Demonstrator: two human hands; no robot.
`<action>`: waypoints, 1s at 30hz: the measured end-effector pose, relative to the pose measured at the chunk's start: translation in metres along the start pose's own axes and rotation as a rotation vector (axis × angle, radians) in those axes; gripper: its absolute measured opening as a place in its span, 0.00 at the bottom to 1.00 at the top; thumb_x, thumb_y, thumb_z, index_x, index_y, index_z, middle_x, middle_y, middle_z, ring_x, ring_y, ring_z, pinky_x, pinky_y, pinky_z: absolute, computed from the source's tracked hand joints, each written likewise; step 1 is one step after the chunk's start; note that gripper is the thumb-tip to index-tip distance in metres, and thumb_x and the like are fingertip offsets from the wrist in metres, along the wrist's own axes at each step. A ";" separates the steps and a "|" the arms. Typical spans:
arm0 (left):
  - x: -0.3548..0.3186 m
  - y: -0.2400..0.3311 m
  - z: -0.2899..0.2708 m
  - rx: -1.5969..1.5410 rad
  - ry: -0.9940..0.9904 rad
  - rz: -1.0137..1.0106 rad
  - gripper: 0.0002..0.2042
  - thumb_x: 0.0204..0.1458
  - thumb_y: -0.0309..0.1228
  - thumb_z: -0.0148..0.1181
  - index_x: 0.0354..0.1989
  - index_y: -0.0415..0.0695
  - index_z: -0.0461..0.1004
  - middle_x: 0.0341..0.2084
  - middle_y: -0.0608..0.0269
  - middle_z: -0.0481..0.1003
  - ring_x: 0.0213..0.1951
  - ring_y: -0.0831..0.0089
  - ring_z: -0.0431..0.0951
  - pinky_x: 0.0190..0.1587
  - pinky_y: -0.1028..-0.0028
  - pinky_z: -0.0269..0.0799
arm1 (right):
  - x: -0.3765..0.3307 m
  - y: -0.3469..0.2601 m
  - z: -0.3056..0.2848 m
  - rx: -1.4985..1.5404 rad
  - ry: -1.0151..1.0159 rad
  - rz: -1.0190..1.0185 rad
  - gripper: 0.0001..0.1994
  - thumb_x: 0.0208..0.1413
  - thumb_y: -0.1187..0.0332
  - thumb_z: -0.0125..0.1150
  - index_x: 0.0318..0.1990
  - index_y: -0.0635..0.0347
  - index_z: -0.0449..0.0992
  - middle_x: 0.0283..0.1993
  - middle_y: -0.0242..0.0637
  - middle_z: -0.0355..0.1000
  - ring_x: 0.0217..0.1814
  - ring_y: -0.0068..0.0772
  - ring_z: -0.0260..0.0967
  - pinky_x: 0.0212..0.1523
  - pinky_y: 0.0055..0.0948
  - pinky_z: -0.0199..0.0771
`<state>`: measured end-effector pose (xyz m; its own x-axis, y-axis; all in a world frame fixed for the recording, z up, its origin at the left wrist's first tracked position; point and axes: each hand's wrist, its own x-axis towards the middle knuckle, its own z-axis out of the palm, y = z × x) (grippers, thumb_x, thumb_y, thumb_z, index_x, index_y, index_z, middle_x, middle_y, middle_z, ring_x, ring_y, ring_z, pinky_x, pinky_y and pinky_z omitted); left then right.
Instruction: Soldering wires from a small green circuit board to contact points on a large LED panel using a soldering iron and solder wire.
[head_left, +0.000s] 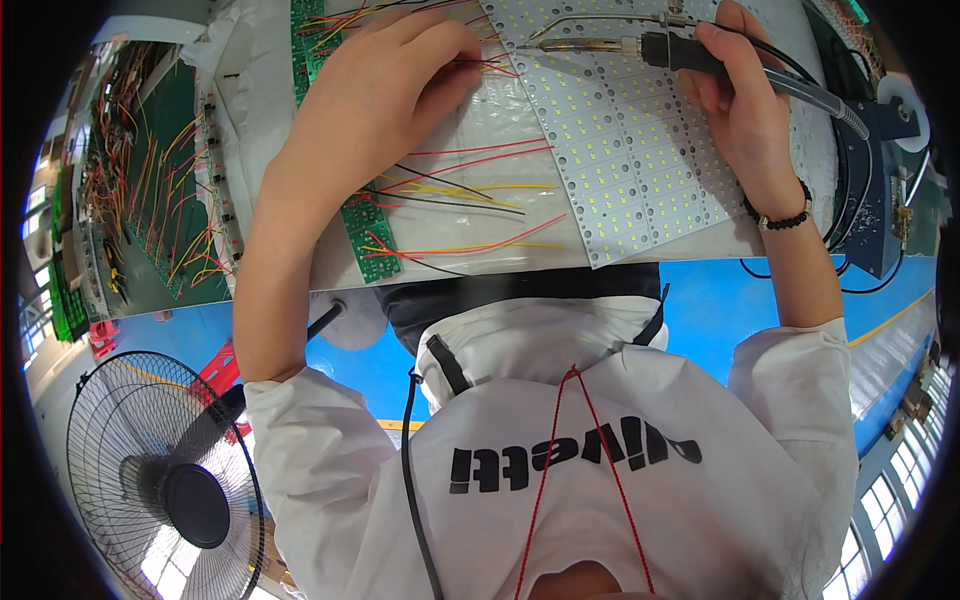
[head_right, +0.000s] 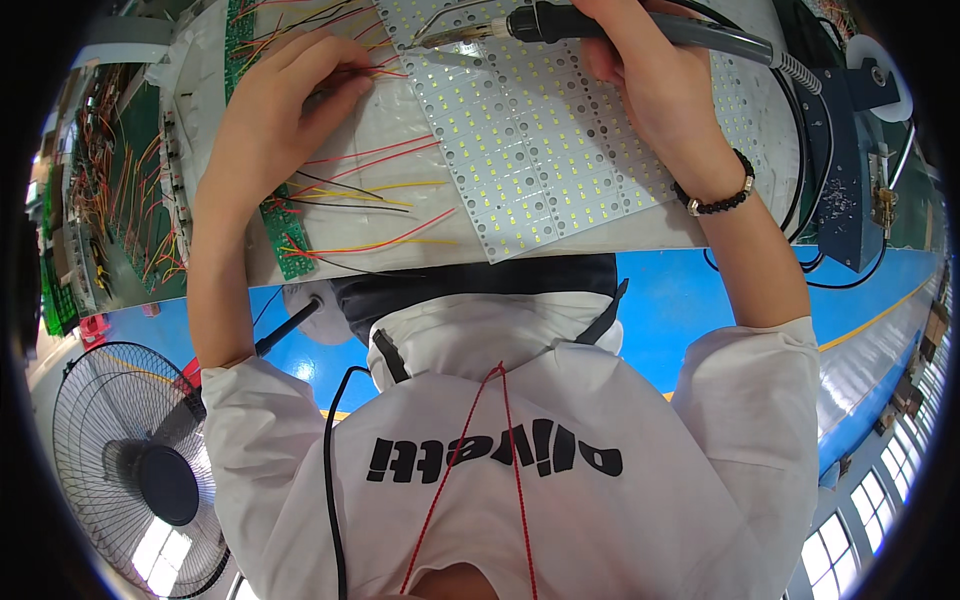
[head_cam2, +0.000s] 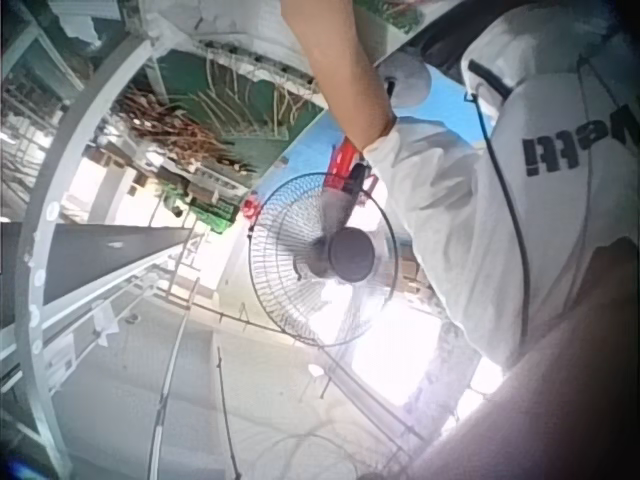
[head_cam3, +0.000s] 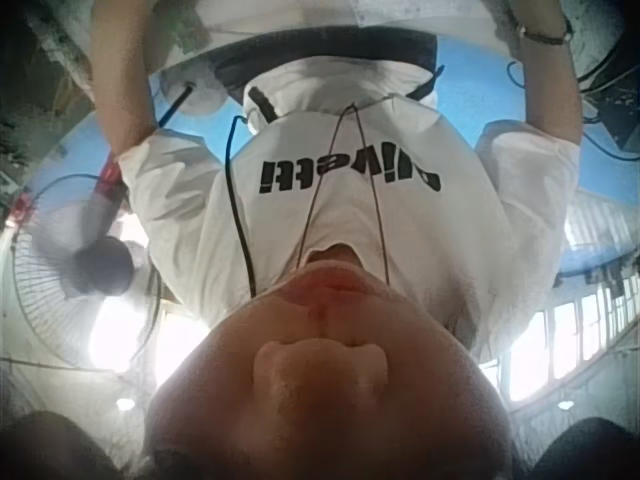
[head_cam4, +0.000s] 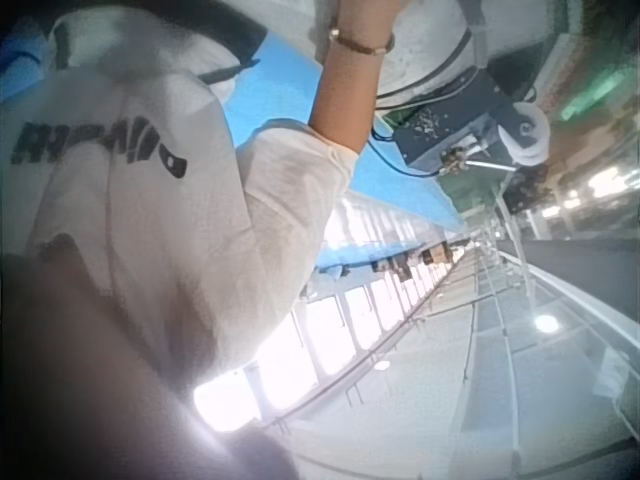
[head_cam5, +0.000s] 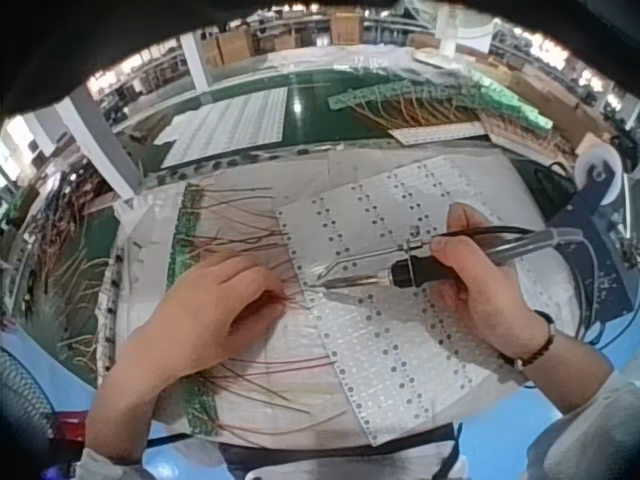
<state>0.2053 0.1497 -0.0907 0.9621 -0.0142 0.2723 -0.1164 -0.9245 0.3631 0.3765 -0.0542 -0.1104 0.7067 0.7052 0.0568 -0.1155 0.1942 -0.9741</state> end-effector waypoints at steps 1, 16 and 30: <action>0.000 -0.001 0.002 -0.023 0.006 -0.021 0.07 0.47 0.23 0.59 0.35 0.41 0.72 0.29 0.60 0.72 0.32 0.65 0.74 0.35 0.72 0.71 | 0.000 0.000 -0.001 -0.002 -0.002 0.002 0.12 0.54 0.68 0.53 0.24 0.51 0.57 0.15 0.25 0.57 0.13 0.14 0.50 0.14 0.16 0.47; 0.000 -0.005 0.002 -0.205 0.014 -0.093 0.08 0.49 0.22 0.58 0.39 0.40 0.72 0.32 0.61 0.73 0.34 0.70 0.76 0.38 0.76 0.72 | 0.001 0.001 0.000 -0.023 0.004 0.006 0.11 0.54 0.69 0.54 0.24 0.53 0.58 0.16 0.26 0.58 0.13 0.15 0.51 0.14 0.17 0.48; 0.001 0.000 0.006 0.174 0.054 0.118 0.09 0.46 0.22 0.57 0.38 0.45 0.73 0.32 0.62 0.71 0.31 0.61 0.73 0.33 0.70 0.70 | 0.002 0.004 -0.001 -0.002 0.005 0.004 0.12 0.53 0.69 0.55 0.24 0.54 0.58 0.16 0.27 0.58 0.12 0.16 0.50 0.13 0.17 0.49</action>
<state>0.2078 0.1469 -0.0956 0.9291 -0.1098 0.3532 -0.1783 -0.9696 0.1678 0.3783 -0.0524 -0.1140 0.7099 0.7025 0.0515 -0.1173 0.1899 -0.9748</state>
